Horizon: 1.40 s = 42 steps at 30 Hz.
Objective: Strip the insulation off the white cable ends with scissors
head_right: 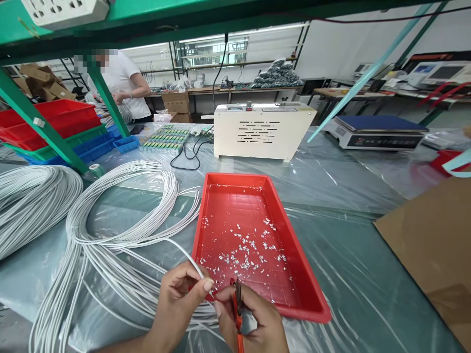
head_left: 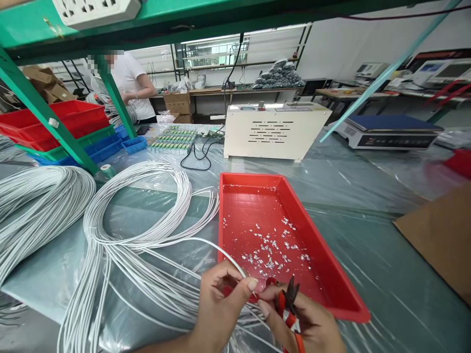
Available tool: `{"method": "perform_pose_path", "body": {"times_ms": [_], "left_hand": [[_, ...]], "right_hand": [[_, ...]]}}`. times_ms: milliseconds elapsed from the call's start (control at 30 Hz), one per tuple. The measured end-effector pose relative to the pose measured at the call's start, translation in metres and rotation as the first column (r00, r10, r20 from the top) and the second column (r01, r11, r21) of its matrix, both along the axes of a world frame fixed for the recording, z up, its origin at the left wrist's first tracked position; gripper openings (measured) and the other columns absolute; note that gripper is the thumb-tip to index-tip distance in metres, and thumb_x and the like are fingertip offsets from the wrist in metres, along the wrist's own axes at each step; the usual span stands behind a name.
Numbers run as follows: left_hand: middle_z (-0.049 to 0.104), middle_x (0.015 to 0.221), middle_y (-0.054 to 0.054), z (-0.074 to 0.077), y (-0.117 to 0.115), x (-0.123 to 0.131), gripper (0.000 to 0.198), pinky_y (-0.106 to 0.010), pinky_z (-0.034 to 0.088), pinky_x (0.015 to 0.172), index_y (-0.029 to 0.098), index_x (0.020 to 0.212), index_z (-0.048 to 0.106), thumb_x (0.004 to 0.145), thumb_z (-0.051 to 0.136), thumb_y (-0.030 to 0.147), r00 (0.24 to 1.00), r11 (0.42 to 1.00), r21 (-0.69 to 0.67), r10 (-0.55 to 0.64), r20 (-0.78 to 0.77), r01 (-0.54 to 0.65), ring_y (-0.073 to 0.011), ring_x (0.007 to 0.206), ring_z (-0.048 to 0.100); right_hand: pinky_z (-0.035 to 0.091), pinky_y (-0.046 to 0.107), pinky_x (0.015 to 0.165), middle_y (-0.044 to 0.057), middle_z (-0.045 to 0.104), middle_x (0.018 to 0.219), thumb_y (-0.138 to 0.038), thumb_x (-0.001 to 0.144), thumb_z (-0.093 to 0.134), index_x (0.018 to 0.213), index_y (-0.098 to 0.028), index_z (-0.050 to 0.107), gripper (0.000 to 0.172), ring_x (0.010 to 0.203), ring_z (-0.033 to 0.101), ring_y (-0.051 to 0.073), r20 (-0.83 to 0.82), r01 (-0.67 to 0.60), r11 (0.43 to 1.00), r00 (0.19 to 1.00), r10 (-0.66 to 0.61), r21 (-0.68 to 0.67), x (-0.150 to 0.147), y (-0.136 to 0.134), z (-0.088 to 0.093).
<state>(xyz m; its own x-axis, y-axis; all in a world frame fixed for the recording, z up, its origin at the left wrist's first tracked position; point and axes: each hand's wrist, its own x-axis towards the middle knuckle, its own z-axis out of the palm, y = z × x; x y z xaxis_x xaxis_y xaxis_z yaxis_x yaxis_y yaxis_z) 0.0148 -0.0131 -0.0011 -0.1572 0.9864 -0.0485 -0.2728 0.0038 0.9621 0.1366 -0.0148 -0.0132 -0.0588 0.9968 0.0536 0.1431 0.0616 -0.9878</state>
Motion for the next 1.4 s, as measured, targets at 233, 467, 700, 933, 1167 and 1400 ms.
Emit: {"method": "perform_pose_path", "body": {"times_ms": [233,467,700,933,1167,1400], "left_hand": [[0.054,0.053,0.001,-0.003,-0.002,0.003,0.019,-0.019,0.037,0.051,0.013,0.057,0.053,0.069,0.065,0.021,0.999,0.999,-0.019,-0.034,-0.001,0.034,-0.0089,0.051,0.047],[0.052,0.055,0.001,-0.010,0.002,0.004,0.021,-0.020,0.036,0.053,0.013,0.057,0.051,0.069,0.064,0.023,0.991,0.997,-0.024,-0.070,0.118,0.073,-0.0083,0.053,0.044],[0.048,0.053,0.002,-0.008,0.002,0.004,0.025,-0.019,0.033,0.050,0.012,0.056,0.049,0.071,0.063,0.027,0.991,0.993,-0.078,-0.081,0.107,0.089,-0.0075,0.051,0.040],[0.042,0.050,0.004,-0.009,0.002,0.004,0.028,-0.020,0.030,0.049,0.013,0.055,0.046,0.072,0.061,0.030,0.998,0.990,-0.126,-0.052,0.039,0.056,-0.0072,0.049,0.036],[0.044,0.051,0.003,-0.012,0.000,0.008,0.028,-0.019,0.033,0.049,0.013,0.055,0.046,0.072,0.062,0.029,0.999,0.997,-0.077,-0.008,0.043,0.012,-0.0072,0.050,0.039],[0.054,0.050,0.001,-0.011,-0.002,0.009,0.024,-0.022,0.040,0.043,0.015,0.060,0.046,0.076,0.057,0.029,0.979,0.994,-0.032,-0.098,0.180,0.106,-0.0099,0.043,0.048]], "right_hand": [[0.037,0.018,0.044,-0.003,0.050,0.048,-0.023,0.052,0.075,0.058,-0.018,0.061,0.015,0.044,0.041,0.009,-0.153,-0.056,0.990,0.988,0.036,-0.130,0.000,0.008,-0.001],[0.036,0.019,0.042,-0.002,0.052,0.047,-0.029,0.051,0.076,0.060,-0.015,0.065,0.020,0.042,0.043,0.008,-0.276,-0.227,0.899,0.953,0.125,-0.374,0.009,0.014,-0.011],[0.043,0.022,0.048,-0.004,0.048,0.042,-0.032,0.055,0.076,0.060,-0.014,0.064,0.022,0.041,0.044,0.008,-0.450,-0.287,0.849,0.891,0.066,-0.443,0.009,0.013,-0.013],[0.045,0.022,0.048,-0.002,0.053,0.044,-0.032,0.051,0.078,0.063,-0.013,0.066,0.025,0.041,0.047,0.008,-0.417,-0.197,0.857,0.909,-0.023,-0.476,0.005,0.012,-0.012],[0.040,0.020,0.041,-0.004,0.050,0.042,-0.032,0.044,0.079,0.059,-0.013,0.063,0.029,0.038,0.046,0.008,-0.389,-0.092,0.897,0.917,-0.094,-0.433,-0.004,0.009,-0.007],[0.041,0.021,0.045,-0.006,0.046,0.039,-0.025,0.048,0.079,0.058,-0.014,0.060,0.023,0.037,0.042,0.007,-0.517,-0.242,0.880,0.856,-0.004,-0.409,-0.002,0.012,-0.008]]}}
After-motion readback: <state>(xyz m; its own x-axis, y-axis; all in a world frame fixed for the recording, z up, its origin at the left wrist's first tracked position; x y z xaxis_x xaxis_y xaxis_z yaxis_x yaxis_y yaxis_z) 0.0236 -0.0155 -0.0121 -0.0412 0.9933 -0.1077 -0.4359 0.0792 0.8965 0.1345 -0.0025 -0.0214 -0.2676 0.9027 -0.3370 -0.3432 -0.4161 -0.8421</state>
